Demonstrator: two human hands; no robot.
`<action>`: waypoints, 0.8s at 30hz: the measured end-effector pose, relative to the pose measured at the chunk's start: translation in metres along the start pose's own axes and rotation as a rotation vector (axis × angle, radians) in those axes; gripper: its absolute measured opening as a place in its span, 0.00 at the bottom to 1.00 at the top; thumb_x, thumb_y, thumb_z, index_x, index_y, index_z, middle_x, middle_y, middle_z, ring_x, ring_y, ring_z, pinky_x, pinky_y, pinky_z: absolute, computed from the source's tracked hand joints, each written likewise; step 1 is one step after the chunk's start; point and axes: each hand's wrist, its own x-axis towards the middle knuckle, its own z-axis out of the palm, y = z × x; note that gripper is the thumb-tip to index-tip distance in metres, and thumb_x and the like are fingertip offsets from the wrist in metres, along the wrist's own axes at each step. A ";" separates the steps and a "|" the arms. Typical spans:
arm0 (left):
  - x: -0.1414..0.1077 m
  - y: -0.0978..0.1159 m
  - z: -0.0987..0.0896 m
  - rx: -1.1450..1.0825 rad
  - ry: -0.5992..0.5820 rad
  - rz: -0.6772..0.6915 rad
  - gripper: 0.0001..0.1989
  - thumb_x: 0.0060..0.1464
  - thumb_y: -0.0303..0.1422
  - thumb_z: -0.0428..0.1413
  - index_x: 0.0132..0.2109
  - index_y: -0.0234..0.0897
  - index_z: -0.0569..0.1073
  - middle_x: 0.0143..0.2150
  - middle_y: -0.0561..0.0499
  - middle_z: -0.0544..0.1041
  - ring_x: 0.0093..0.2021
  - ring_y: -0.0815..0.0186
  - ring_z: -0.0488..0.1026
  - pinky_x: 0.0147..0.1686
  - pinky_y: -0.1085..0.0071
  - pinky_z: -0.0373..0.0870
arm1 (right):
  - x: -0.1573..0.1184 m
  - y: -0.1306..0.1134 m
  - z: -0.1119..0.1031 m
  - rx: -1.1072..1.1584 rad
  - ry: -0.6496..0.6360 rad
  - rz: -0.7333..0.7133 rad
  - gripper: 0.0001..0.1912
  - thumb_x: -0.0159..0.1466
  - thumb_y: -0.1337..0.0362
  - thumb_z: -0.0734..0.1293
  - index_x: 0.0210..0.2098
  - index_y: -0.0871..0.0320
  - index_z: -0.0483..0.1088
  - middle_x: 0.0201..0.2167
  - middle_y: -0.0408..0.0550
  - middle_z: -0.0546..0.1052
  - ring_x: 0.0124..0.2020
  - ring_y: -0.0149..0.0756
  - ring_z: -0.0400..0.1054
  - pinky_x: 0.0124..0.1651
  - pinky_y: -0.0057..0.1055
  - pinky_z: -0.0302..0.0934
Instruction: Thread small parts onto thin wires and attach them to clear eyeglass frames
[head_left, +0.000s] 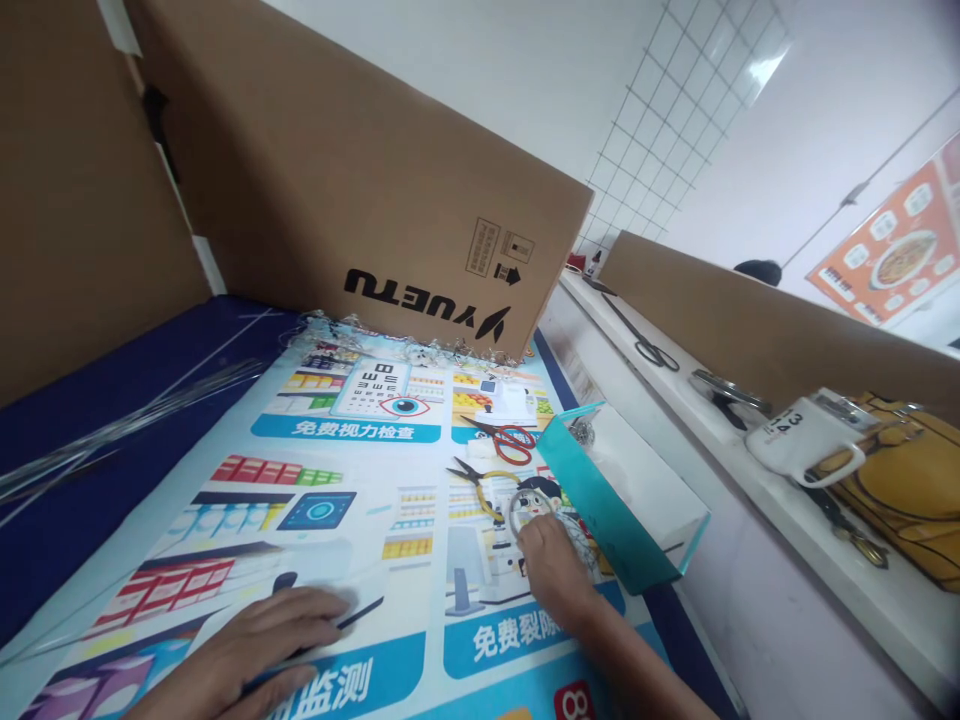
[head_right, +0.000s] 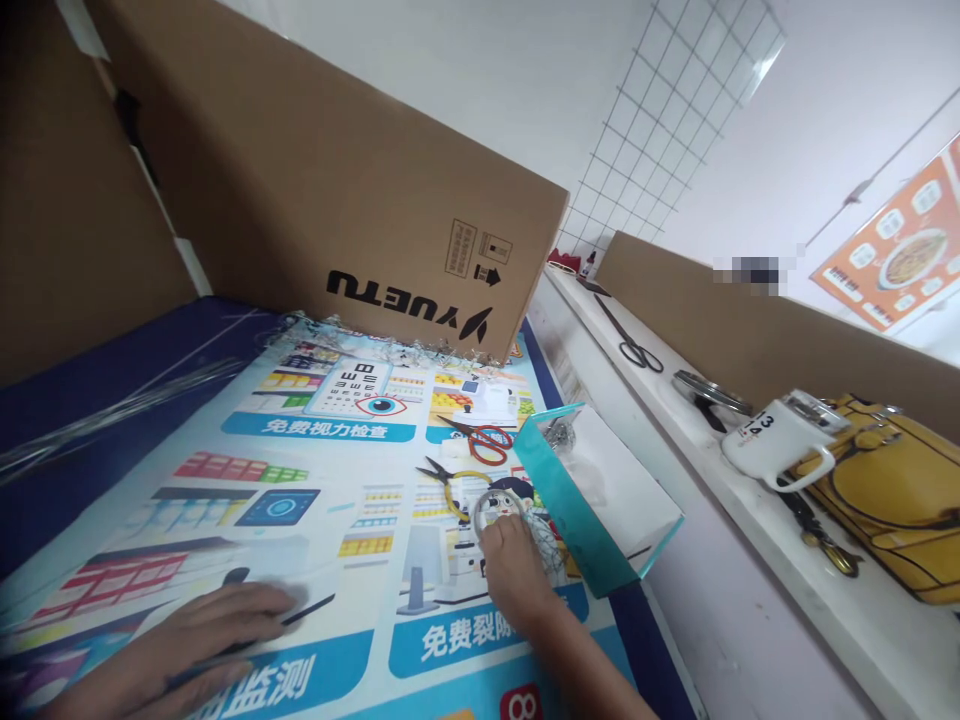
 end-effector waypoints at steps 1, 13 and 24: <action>0.000 0.002 0.001 -0.012 0.014 -0.009 0.17 0.52 0.41 0.53 0.51 0.53 0.67 0.54 0.57 0.70 0.55 0.61 0.64 0.57 0.58 0.57 | 0.000 0.004 0.000 -0.014 0.006 0.014 0.07 0.62 0.72 0.56 0.32 0.61 0.64 0.32 0.50 0.66 0.36 0.38 0.57 0.40 0.36 0.54; 0.006 -0.011 -0.012 0.022 -0.135 0.102 0.22 0.51 0.38 0.55 0.54 0.55 0.65 0.54 0.56 0.70 0.53 0.61 0.67 0.50 0.65 0.67 | 0.025 0.011 -0.014 -0.037 0.059 0.121 0.11 0.65 0.70 0.52 0.33 0.60 0.64 0.32 0.51 0.67 0.36 0.39 0.59 0.42 0.38 0.55; -0.001 0.004 0.003 -0.060 0.030 -0.032 0.16 0.52 0.42 0.53 0.49 0.53 0.69 0.52 0.56 0.71 0.54 0.61 0.65 0.57 0.59 0.58 | -0.018 0.022 -0.002 0.020 0.089 0.204 0.21 0.63 0.71 0.54 0.56 0.62 0.56 0.53 0.57 0.62 0.56 0.43 0.51 0.58 0.42 0.49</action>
